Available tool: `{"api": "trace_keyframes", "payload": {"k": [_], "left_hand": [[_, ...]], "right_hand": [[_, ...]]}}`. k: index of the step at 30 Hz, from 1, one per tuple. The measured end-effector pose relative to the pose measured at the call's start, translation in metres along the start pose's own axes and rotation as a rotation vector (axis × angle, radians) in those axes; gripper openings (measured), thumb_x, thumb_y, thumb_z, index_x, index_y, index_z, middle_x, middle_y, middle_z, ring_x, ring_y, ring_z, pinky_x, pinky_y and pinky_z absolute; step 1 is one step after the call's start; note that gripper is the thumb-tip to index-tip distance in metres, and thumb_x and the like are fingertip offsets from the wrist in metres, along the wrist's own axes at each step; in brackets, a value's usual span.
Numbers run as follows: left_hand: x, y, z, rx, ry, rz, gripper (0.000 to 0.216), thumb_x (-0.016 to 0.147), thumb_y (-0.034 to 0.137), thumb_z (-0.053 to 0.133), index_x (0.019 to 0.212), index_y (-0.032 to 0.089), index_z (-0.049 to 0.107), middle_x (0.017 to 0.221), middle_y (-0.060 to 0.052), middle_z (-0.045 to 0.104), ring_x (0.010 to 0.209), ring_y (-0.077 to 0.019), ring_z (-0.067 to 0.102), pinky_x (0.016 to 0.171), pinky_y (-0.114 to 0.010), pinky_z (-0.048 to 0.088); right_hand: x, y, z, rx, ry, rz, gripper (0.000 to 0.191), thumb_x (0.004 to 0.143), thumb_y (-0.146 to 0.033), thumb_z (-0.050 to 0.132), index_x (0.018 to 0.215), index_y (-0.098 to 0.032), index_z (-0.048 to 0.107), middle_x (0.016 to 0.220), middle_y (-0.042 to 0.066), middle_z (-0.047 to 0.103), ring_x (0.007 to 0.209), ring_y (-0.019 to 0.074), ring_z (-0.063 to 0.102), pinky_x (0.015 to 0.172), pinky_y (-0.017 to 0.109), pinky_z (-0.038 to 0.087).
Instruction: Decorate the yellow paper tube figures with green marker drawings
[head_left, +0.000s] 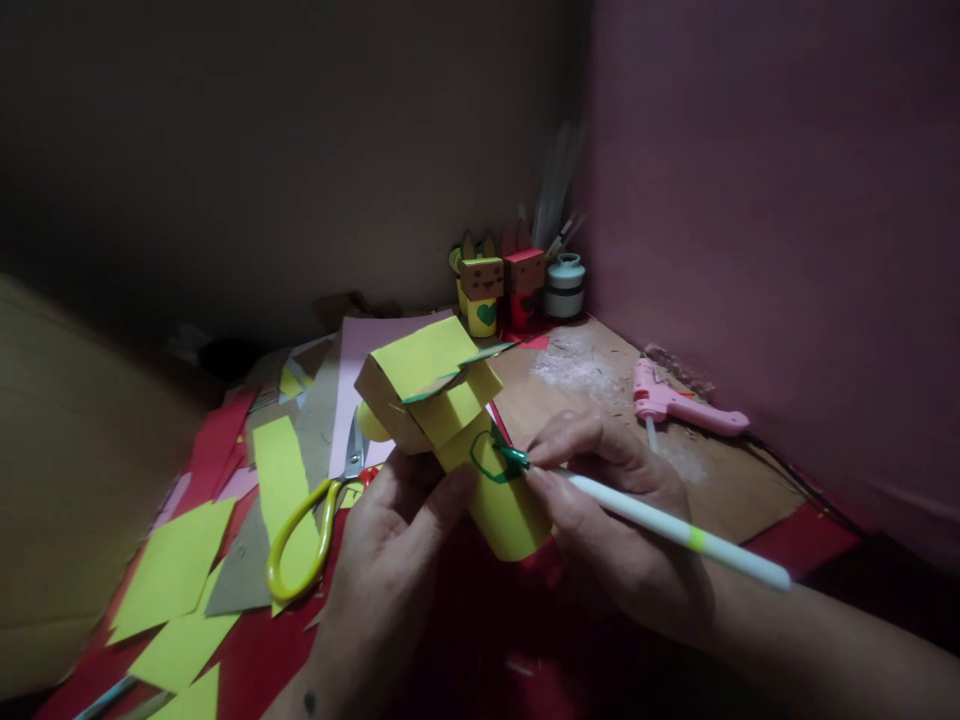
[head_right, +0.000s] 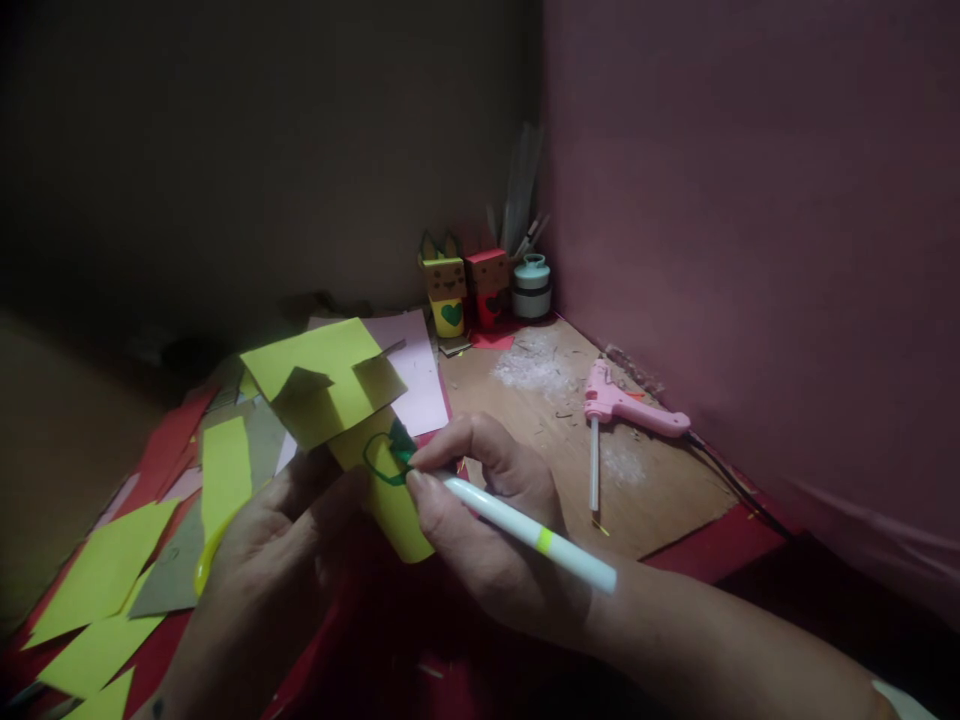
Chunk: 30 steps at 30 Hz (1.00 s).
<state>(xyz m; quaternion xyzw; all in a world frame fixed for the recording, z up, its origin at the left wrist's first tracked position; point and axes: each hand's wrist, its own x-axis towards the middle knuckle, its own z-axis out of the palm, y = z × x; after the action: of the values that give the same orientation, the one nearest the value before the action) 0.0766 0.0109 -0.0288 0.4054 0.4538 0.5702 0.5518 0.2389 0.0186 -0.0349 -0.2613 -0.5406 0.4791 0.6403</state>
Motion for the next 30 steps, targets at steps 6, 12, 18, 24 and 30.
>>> {"api": "trace_keyframes", "payload": {"k": [6, 12, 18, 24, 30], "left_hand": [[-0.0013, 0.0008, 0.0000, 0.007, 0.001, 0.001, 0.048, 0.083, 0.037, 0.086, 0.126, 0.022, 0.074, 0.123, -0.012, 0.077, 0.118, -0.0350, 0.069, 0.099, -0.044, 0.059], [0.0001, -0.0003, -0.0016, 0.004, -0.020, 0.018, 0.048, 0.084, 0.038, 0.085, 0.128, 0.021, 0.073, 0.124, -0.013, 0.076, 0.120, -0.0356, 0.069, 0.099, -0.044, 0.060], [0.0024, -0.0014, -0.0011, 0.002, -0.023, 0.020, 0.048, 0.083, 0.037, 0.086, 0.127, 0.022, 0.074, 0.122, -0.012, 0.077, 0.118, -0.0348, 0.070, 0.097, -0.042, 0.061], [0.0003, -0.0001, -0.0005, 0.008, -0.005, 0.012, 0.048, 0.082, 0.038, 0.087, 0.125, 0.022, 0.075, 0.122, -0.011, 0.078, 0.117, -0.0339, 0.071, 0.094, -0.039, 0.062], [0.0018, -0.0016, -0.0022, 0.022, -0.027, 0.032, 0.048, 0.084, 0.037, 0.085, 0.127, 0.021, 0.073, 0.124, -0.012, 0.077, 0.121, -0.0337, 0.069, 0.099, -0.041, 0.061]], "right_hand": [[-0.0009, 0.0008, -0.0017, -0.062, 0.024, 0.027, 0.007, 0.093, -0.021, 0.071, 0.092, -0.027, 0.068, 0.070, -0.004, 0.060, 0.055, 0.0117, 0.049, 0.048, 0.024, 0.042], [-0.0023, 0.0035, -0.0015, 0.035, -0.026, -0.013, 0.010, 0.095, -0.018, 0.069, 0.095, -0.028, 0.068, 0.081, -0.002, 0.064, 0.059, 0.0108, 0.053, 0.053, 0.024, 0.046], [-0.0003, 0.0044, -0.0020, 0.004, -0.008, -0.017, 0.013, 0.094, -0.015, 0.070, 0.097, -0.028, 0.070, 0.071, -0.005, 0.060, 0.056, 0.0093, 0.049, 0.049, 0.021, 0.042], [-0.0004, 0.0043, -0.0002, 0.053, -0.039, -0.043, 0.014, 0.095, -0.013, 0.067, 0.095, -0.027, 0.070, 0.079, -0.003, 0.062, 0.060, 0.0095, 0.050, 0.053, 0.022, 0.044], [-0.0006, 0.0022, -0.0030, 0.004, -0.014, -0.021, 0.015, 0.093, -0.013, 0.069, 0.096, -0.027, 0.070, 0.078, -0.004, 0.065, 0.058, 0.0088, 0.051, 0.050, 0.021, 0.044]]}}
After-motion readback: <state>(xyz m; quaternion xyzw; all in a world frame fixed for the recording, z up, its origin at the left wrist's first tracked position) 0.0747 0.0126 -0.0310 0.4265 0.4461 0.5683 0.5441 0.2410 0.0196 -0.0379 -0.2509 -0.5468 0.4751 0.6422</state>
